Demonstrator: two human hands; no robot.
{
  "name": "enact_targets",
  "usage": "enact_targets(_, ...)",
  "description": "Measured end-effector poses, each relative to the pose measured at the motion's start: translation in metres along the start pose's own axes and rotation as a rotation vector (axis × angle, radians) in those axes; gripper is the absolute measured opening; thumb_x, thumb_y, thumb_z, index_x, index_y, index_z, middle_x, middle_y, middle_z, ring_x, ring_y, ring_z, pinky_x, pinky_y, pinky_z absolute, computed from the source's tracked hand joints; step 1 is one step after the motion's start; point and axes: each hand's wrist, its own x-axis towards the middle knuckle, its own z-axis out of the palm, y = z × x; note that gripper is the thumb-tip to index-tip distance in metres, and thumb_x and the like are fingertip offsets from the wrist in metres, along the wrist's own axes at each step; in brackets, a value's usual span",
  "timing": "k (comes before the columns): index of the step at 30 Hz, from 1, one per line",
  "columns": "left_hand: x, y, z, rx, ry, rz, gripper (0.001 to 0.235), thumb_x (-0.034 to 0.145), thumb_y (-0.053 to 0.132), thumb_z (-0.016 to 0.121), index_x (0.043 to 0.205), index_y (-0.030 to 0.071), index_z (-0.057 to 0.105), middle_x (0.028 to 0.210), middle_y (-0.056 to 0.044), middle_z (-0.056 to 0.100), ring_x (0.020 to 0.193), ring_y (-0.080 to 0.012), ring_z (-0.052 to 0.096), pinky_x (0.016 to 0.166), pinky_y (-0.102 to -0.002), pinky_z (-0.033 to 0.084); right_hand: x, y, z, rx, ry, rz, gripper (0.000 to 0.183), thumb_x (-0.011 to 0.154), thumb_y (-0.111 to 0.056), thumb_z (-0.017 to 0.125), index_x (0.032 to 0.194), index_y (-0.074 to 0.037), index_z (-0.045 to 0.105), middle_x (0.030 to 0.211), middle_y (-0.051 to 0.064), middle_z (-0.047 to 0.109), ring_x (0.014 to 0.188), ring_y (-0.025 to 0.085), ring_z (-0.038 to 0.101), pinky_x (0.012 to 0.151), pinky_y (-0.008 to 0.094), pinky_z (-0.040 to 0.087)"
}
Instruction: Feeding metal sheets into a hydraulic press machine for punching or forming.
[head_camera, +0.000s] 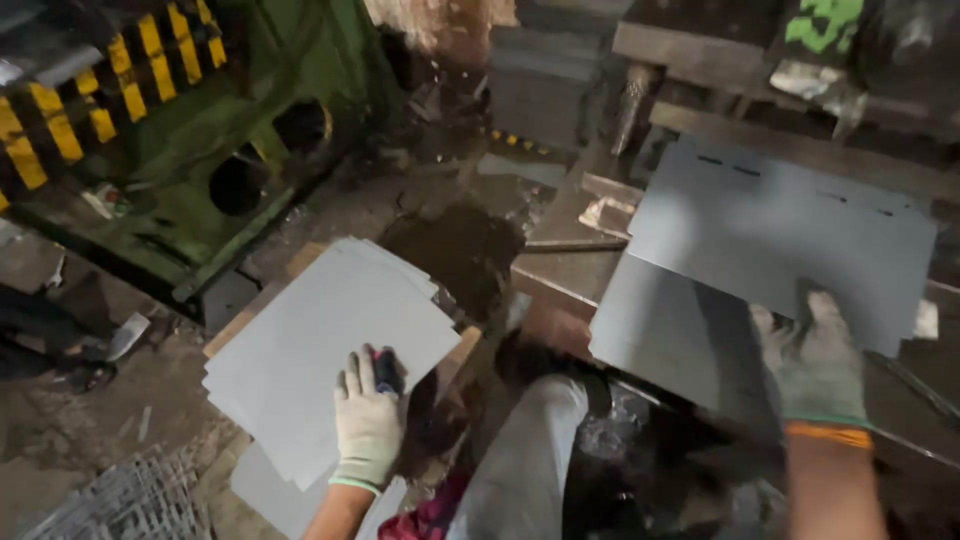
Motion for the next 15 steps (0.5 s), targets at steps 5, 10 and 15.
enact_targets(5, 0.008, 0.009, -0.049, -0.254, 0.068, 0.092, 0.027, 0.082, 0.016, 0.069, 0.106, 0.003, 0.074, 0.132, -0.021, 0.067, 0.109, -0.0382, 0.067, 0.09, -0.044, 0.055, -0.064, 0.034, -0.035, -0.062, -0.112, -0.17, 0.042, 0.105, -0.021, 0.052, 0.146, -0.01, 0.047, 0.139, 0.003, 0.055, 0.117, 0.018, 0.058, 0.084, 0.035, 0.057)
enact_targets(10, 0.059, 0.031, -0.09, -1.222, 0.281, -0.376, 0.024, 0.111, 0.017, 0.064, 0.117, -0.005, 0.07, 0.106, -0.01, 0.072, 0.087, -0.019, 0.068, 0.078, -0.034, 0.055, -0.125, 0.09, -0.112, -0.253, 0.135, -0.033, 0.059, 0.101, -0.041, 0.062, 0.146, -0.003, 0.058, 0.119, 0.004, 0.062, 0.078, 0.015, 0.053, 0.06, 0.03, 0.043)
enact_targets(15, 0.104, 0.163, -0.098, -1.981, 0.042, -0.697, 0.022, 0.097, 0.019, 0.07, 0.108, 0.0, 0.068, 0.095, -0.002, 0.068, 0.079, -0.0121, 0.061, 0.076, -0.031, 0.056, -0.154, 0.112, -0.121, -0.394, 0.369, 0.169, 0.064, 0.087, -0.041, 0.067, 0.136, 0.001, 0.063, 0.107, 0.014, 0.077, 0.077, 0.013, 0.074, 0.066, 0.026, 0.06)
